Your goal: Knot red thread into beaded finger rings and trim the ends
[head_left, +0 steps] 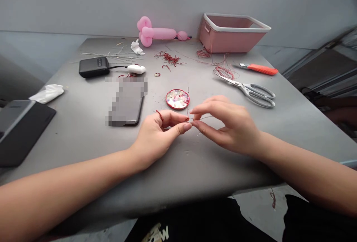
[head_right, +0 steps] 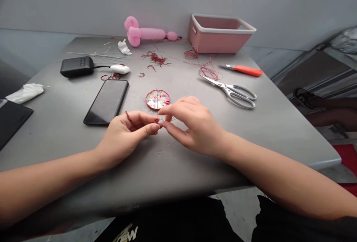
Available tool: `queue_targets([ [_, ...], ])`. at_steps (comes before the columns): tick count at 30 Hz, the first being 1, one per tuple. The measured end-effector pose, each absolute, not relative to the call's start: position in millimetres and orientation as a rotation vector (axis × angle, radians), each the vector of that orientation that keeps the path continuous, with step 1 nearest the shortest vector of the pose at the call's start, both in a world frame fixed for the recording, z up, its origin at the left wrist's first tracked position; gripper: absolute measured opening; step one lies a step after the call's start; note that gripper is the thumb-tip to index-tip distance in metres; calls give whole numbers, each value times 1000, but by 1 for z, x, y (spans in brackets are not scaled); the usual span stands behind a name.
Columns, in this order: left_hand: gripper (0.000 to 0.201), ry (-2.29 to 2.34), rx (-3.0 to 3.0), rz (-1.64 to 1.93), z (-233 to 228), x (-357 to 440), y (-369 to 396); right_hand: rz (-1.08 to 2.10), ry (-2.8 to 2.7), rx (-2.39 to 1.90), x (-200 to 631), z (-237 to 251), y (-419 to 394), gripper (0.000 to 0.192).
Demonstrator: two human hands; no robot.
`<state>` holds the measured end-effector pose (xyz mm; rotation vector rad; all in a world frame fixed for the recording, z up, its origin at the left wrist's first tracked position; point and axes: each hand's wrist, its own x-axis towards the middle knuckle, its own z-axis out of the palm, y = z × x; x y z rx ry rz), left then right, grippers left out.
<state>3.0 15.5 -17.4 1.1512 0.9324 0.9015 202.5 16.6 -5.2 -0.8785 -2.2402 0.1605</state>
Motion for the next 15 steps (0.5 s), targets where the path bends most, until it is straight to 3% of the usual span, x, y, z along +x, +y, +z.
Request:
queue_targets([
  [5, 30, 899, 1148, 954, -23, 4, 14, 226, -2214, -960, 197, -8, 10, 17],
  [15, 16, 919, 1191, 979, -22, 7, 11, 0, -2115, -1009, 190, -8, 7, 13],
])
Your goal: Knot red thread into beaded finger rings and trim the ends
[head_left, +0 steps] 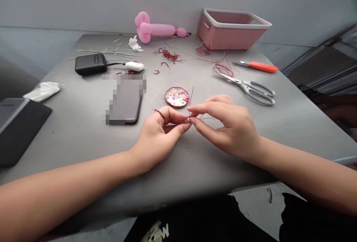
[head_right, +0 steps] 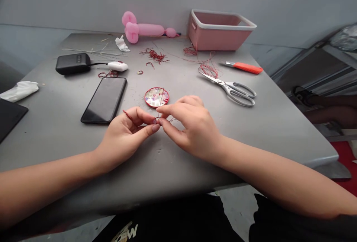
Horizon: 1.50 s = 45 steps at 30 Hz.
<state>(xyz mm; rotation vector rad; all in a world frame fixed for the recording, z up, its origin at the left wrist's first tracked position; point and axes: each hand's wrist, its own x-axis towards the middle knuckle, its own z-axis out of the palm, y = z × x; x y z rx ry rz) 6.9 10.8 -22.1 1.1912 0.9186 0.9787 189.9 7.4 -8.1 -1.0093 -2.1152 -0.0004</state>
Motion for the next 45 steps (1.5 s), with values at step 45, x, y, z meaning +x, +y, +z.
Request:
queue_targets([
  [45, 12, 942, 1467, 1018, -26, 4, 9, 948, -2088, -941, 200, 2, 19, 7],
])
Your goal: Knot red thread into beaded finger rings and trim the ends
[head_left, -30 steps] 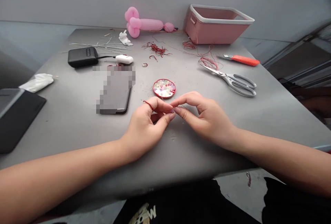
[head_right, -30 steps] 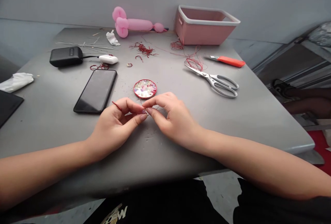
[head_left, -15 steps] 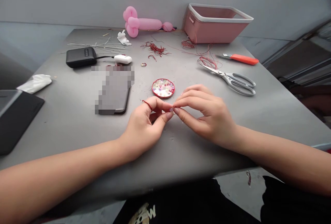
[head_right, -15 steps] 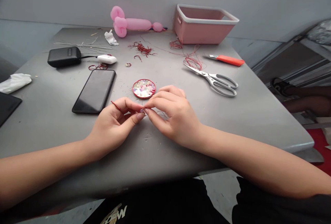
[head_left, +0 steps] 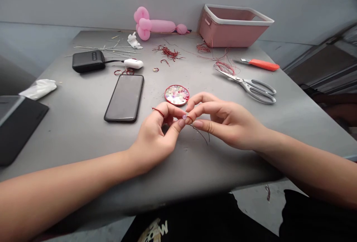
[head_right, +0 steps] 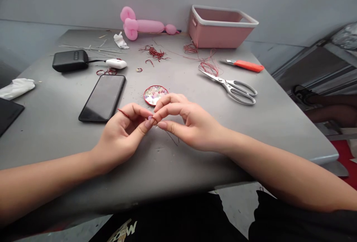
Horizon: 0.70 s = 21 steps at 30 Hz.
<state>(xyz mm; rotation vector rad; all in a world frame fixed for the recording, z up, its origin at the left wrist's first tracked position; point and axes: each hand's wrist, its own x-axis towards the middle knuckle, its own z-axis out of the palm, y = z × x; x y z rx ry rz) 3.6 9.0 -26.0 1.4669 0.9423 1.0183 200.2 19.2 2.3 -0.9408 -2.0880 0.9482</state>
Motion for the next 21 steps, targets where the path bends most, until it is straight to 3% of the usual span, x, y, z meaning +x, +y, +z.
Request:
queue_targets([
  [4, 15, 930, 1389, 1017, -24, 3, 12, 392, -2135, -963, 196, 3, 11, 9],
  [10, 17, 876, 1338, 982, -23, 4, 12, -57, -2151, -1000, 196, -3, 10, 11],
  [15, 19, 850, 1260, 962, -21, 5, 13, -484, -2264, -718, 207, -7, 19, 14],
  [18, 16, 845, 1282, 954, -21, 4, 13, -549, -2290, -713, 210, -7, 22, 12],
  [21, 20, 816, 1405, 920, -23, 3, 13, -392, -2253, -778, 206, -5, 20, 15],
])
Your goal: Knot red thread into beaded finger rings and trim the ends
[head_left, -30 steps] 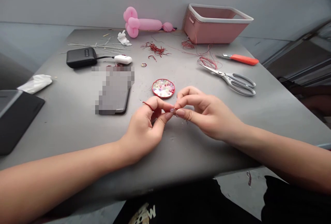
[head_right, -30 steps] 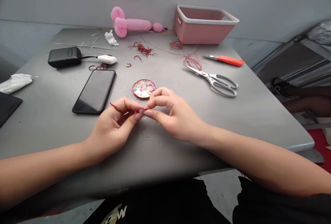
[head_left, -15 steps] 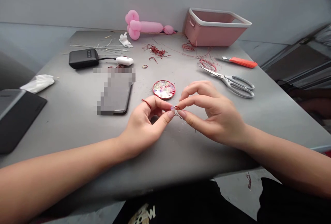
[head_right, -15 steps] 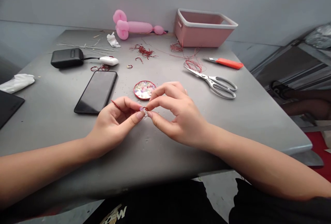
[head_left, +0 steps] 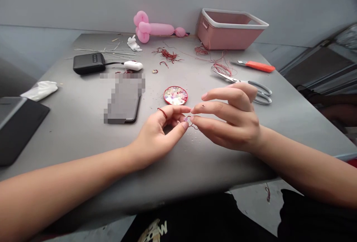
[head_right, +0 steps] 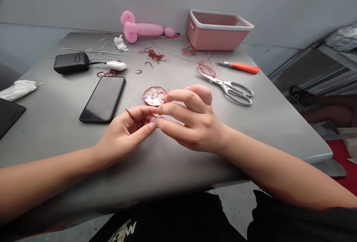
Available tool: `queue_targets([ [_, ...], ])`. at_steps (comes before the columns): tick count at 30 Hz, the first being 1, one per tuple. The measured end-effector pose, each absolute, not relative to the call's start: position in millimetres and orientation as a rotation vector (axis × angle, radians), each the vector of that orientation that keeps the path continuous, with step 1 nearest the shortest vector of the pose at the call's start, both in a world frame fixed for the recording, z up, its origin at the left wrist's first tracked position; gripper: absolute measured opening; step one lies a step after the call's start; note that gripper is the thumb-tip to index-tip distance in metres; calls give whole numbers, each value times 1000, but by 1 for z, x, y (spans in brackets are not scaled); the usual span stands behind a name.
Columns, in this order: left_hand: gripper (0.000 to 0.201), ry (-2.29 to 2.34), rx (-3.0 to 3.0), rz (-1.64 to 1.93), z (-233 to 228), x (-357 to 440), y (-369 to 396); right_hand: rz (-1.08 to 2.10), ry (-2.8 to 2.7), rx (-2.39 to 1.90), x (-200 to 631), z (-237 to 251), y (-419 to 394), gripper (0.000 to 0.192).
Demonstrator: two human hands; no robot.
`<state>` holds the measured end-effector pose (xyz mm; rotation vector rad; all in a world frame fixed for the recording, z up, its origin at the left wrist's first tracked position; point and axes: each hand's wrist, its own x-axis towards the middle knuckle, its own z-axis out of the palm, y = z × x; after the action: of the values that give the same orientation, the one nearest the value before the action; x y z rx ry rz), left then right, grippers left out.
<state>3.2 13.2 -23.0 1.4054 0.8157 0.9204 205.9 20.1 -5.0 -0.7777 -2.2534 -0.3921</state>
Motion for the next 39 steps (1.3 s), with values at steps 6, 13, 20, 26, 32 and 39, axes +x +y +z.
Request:
queue_targets([
  [6, 18, 836, 1391, 921, -21, 3, 13, 359, -2015, -850, 194, -3, 16, 11],
  [13, 18, 832, 1284, 895, -20, 5, 13, -143, -2267, -741, 204, -3, 24, 15],
  [20, 9, 791, 1321, 909, -20, 5, 9, 107, -2209, -630, 202, -2, 20, 12],
  [26, 14, 834, 1229, 955, -18, 5, 12, 457, -2066, -809, 198, -1, 19, 12],
  [32, 10, 794, 1128, 925, -16, 4, 11, 157, -2080, -571, 202, -7, 27, 10],
  [39, 9, 718, 1098, 940, -16, 5, 11, 757, -1915, -871, 199, -1, 19, 12],
])
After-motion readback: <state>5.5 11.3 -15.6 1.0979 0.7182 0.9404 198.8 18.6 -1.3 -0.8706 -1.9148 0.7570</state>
